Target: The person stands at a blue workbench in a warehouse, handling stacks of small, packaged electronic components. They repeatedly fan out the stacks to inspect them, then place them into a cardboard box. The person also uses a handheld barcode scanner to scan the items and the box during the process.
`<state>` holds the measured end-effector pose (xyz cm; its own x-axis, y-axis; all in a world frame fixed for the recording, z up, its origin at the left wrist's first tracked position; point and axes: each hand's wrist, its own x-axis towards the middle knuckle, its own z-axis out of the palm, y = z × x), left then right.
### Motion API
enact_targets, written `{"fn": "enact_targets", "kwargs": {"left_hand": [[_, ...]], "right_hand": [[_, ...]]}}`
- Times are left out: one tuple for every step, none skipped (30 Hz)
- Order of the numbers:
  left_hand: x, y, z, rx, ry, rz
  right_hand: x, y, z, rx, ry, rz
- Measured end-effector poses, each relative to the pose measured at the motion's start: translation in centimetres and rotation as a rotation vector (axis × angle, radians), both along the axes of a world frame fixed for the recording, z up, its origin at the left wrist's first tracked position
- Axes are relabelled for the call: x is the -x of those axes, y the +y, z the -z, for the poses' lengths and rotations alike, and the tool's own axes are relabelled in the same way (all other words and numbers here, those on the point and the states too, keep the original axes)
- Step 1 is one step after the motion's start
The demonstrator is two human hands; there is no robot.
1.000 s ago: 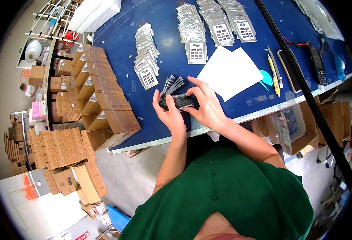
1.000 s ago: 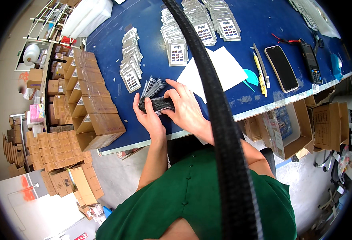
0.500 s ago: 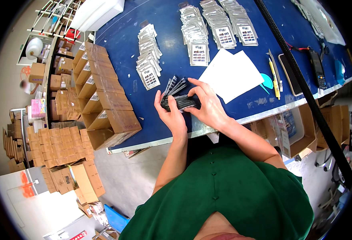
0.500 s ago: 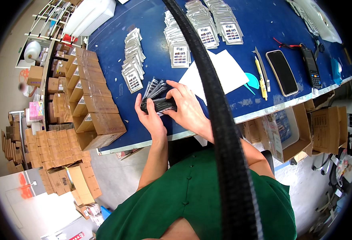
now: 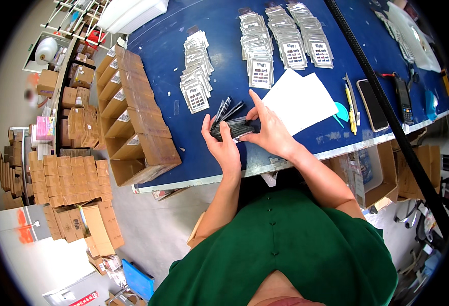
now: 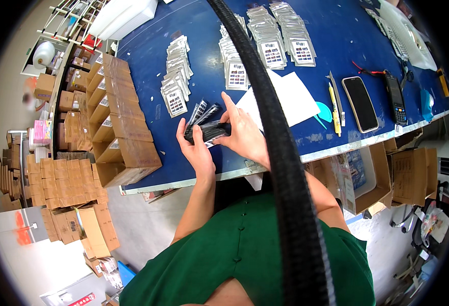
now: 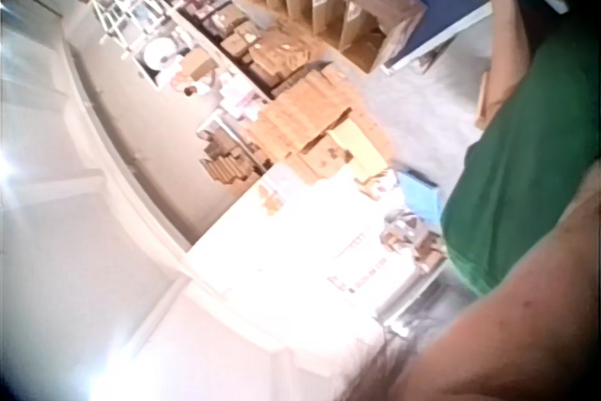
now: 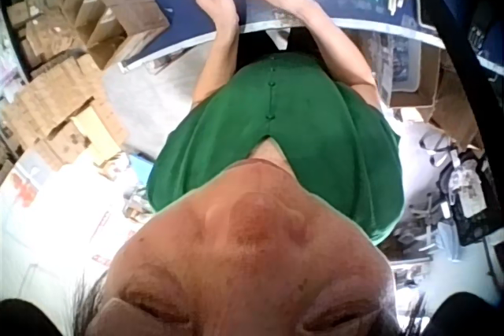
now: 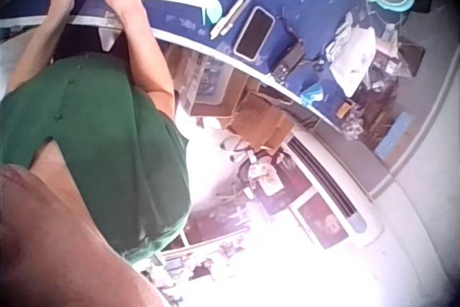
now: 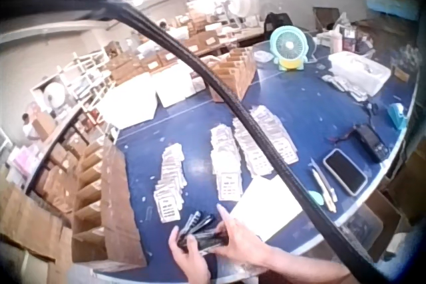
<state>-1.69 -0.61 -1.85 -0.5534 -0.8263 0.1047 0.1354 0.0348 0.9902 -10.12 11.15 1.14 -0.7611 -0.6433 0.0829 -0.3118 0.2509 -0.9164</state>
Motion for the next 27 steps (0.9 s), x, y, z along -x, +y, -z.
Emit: {"fn": "enact_targets", "kwargs": {"left_hand": [[0.0,0.1,0.0,0.011,-0.007,-0.002],[0.0,0.1,-0.1,0.024,-0.016,-0.004],[0.0,0.1,-0.2,0.036,-0.025,-0.006],[0.0,0.0,-0.3,0.048,-0.035,-0.009],[0.0,0.1,-0.3,0.05,-0.035,-0.007],[0.0,0.1,-0.3,0.051,-0.036,-0.005],[0.0,0.1,-0.3,0.052,-0.037,-0.003],[0.0,0.0,-0.2,0.067,-0.04,-0.004],[-0.1,0.0,-0.1,0.083,-0.042,-0.005],[-0.2,-0.1,0.0,0.098,-0.044,-0.005],[-0.2,-0.1,0.1,0.098,-0.041,-0.004],[-0.2,-0.2,0.2,0.097,-0.038,-0.001],[-0.3,-0.2,0.2,0.097,-0.034,0.001],[-0.3,-0.2,0.3,0.099,-0.021,0.007],[-0.3,-0.3,0.4,0.1,-0.007,0.012],[-0.4,-0.3,0.4,0.102,0.006,0.017],[-0.4,-0.3,0.4,0.089,0.017,0.017],[-0.4,-0.3,0.4,0.076,0.029,0.017],[-0.4,-0.3,0.4,0.063,0.04,0.016],[-0.5,-0.5,0.4,0.045,0.04,0.02],[-0.6,-0.9,0.5,0.026,0.04,0.024],[-0.7,-1.1,0.6,0.008,0.041,0.027],[-0.3,-1.1,0.3,0.003,0.061,-0.041],[-0.3,-1.6,0.4,-0.011,0.043,-0.022],[-0.6,-2.4,0.6,-0.025,0.026,-0.002],[-0.6,-2.9,0.4,-0.038,0.008,0.02],[-0.4,-3.1,-0.1,-0.012,-0.011,-0.01]], "right_hand": [[0.4,0.0,0.1,-0.021,-0.015,-0.033],[0.7,0.0,-0.1,-0.041,0.013,-0.062],[1.0,0.0,-0.2,-0.062,0.041,-0.091],[1.1,0.0,-0.3,-0.082,0.069,-0.121],[1.1,0.0,-0.1,-0.07,0.06,-0.111],[1.0,0.0,0.3,-0.058,0.052,-0.102],[0.9,0.0,0.5,-0.046,0.043,-0.092],[0.9,0.0,0.6,-0.045,0.066,-0.095],[0.9,0.0,0.7,-0.043,0.09,-0.097],[0.9,-0.1,0.7,-0.042,0.113,-0.099],[0.8,-0.1,0.7,-0.034,0.106,-0.098],[0.8,-0.1,0.6,-0.026,0.098,-0.095],[0.7,-0.1,0.6,-0.019,0.09,-0.093],[0.8,-0.2,0.4,-0.018,0.09,-0.097],[0.9,-0.2,0.3,-0.017,0.09,-0.101],[0.9,-0.2,0.2,-0.016,0.09,-0.105],[0.9,-0.3,0.2,-0.015,0.1,-0.107],[0.9,-0.2,0.3,-0.014,0.11,-0.11],[0.9,-0.2,0.3,-0.013,0.119,-0.113],[0.8,-0.2,0.2,-0.005,0.112,-0.108],[0.8,-0.2,0.1,0.002,0.104,-0.103],[0.8,-0.3,0.0,0.008,0.097,-0.098],[0.8,-0.4,0.0,0.004,0.1,-0.098],[0.9,-0.4,0.1,-0.001,0.102,-0.097],[0.9,-0.5,0.1,-0.006,0.105,-0.096],[1.0,-0.6,0.1,-0.011,0.106,-0.091],[1.0,-0.6,0.1,-0.017,0.107,-0.086]]}}
